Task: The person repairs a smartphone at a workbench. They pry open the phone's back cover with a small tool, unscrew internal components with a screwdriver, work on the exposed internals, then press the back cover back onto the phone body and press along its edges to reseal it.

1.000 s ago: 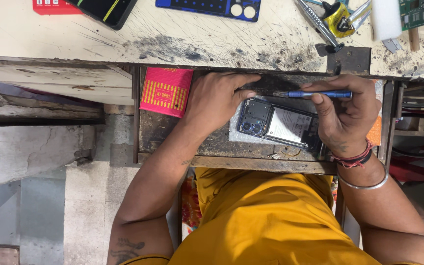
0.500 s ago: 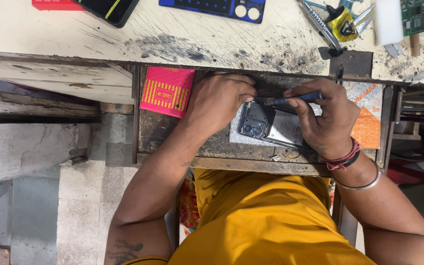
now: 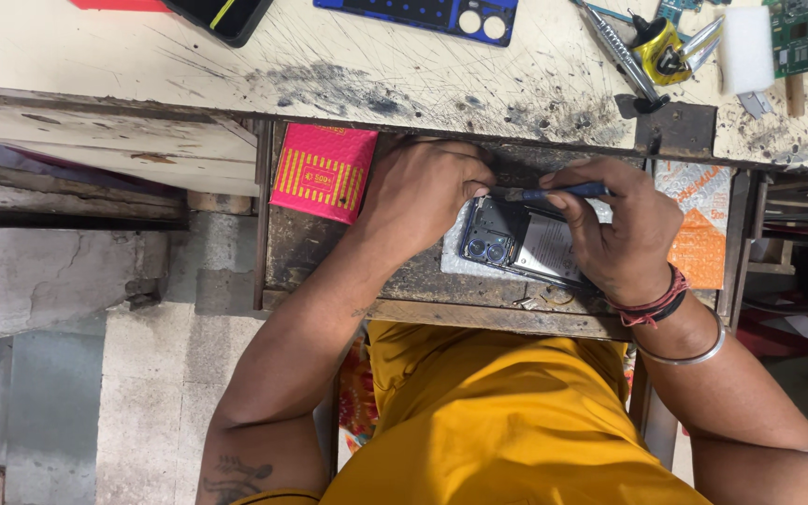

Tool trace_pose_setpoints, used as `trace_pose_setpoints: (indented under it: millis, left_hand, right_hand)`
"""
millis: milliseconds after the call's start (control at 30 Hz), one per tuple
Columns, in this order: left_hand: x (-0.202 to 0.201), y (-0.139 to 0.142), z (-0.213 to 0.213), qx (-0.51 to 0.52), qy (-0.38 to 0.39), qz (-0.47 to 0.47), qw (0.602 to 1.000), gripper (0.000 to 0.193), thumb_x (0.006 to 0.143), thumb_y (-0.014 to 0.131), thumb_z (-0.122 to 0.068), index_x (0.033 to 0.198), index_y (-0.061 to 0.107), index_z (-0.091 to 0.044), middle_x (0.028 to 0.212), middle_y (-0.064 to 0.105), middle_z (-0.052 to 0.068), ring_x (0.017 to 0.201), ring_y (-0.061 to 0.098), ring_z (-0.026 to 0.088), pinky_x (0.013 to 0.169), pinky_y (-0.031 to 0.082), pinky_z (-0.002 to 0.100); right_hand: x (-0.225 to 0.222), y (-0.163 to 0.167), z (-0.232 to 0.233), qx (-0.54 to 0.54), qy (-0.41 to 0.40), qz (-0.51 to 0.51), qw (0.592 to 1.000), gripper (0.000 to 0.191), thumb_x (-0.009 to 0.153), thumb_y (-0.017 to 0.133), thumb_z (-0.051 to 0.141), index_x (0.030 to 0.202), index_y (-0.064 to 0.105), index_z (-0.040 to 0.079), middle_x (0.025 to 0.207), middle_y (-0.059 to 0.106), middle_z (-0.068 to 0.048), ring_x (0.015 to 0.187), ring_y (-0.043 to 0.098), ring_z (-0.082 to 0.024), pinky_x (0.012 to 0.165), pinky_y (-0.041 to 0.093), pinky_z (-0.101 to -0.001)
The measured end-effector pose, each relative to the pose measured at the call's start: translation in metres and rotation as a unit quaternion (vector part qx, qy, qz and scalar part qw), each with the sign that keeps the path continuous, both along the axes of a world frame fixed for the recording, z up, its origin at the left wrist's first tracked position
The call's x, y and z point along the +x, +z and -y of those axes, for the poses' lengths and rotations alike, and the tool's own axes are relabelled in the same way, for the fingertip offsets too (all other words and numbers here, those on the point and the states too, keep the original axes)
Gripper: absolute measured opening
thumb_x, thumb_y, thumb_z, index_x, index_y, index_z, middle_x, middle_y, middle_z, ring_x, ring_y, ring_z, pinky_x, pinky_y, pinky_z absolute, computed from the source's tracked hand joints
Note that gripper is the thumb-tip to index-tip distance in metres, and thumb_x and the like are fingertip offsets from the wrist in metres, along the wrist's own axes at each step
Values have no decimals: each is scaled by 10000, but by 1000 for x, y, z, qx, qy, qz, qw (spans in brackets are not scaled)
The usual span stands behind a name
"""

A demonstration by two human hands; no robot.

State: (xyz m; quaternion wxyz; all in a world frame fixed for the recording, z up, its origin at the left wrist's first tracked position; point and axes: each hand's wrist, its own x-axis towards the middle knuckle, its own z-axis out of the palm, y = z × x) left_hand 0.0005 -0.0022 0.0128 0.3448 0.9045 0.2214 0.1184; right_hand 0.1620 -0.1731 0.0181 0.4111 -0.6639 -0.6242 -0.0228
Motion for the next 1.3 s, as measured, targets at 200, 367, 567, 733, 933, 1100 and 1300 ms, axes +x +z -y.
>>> trace_pose_setpoints:
  millis: [200, 367, 567, 733, 933, 1100, 1300]
  left_hand:
    - [1, -6, 0, 3, -2, 2, 1000, 125, 867, 749, -142, 968, 822, -151, 1098, 778, -7, 925, 755, 214, 806, 591, 376]
    - [2, -10, 1, -1, -8, 15, 1000, 160, 844, 765, -178, 992, 819, -156, 1167, 767, 2, 951, 759, 195, 852, 596, 367]
    - [2, -9, 4, -19, -25, 35, 999, 234, 776, 813, -230, 1002, 820, -171, 1162, 765, 10, 1033, 737, 192, 903, 574, 368]
    - [3, -8, 5, 2, -40, 65, 997, 204, 765, 825, -256, 950, 826, -169, 1111, 782, 5, 1112, 712, 197, 946, 558, 379]
    - [1, -9, 4, 8, -43, 76, 996, 180, 796, 828, -277, 936, 825, -164, 1090, 788, 2, 1125, 708, 196, 947, 562, 387]
    - [4, -10, 5, 11, -43, 76, 996, 174, 795, 825, -282, 917, 825, -158, 1073, 790, 5, 1136, 700, 204, 946, 554, 392]
    - [2, -7, 4, 14, -54, 83, 995, 163, 821, 821, -272, 919, 820, -142, 1015, 793, 7, 1076, 717, 188, 918, 561, 382]
  right_hand:
    - [3, -6, 1, 5, 0, -41, 999, 343, 1056, 791, 41, 1242, 504, 11, 1030, 746, -123, 951, 775, -185, 790, 593, -233]
    - [6, -13, 3, 17, -11, -125, 992, 309, 1132, 747, 31, 1257, 469, -19, 1031, 746, -141, 965, 770, -168, 802, 595, -214]
    - [12, -19, 5, 17, -27, -237, 971, 314, 1164, 726, 39, 1271, 440, -32, 973, 745, -144, 889, 754, -144, 770, 593, -200]
    - [14, -23, 5, 24, -20, -273, 961, 311, 1169, 723, 44, 1266, 436, -28, 982, 742, -147, 892, 755, -148, 783, 610, -208]
    - [14, -24, 6, 26, -26, -271, 962, 310, 1163, 725, 42, 1261, 439, -28, 968, 740, -150, 877, 755, -150, 767, 601, -205]
    - [13, -23, 7, 29, -21, -247, 968, 322, 1158, 729, 51, 1254, 432, -27, 976, 746, -158, 896, 761, -159, 772, 604, -205]
    - [11, -25, 9, 47, -14, -213, 976, 334, 1157, 738, 61, 1243, 428, -26, 1016, 743, -172, 942, 765, -169, 808, 603, -207]
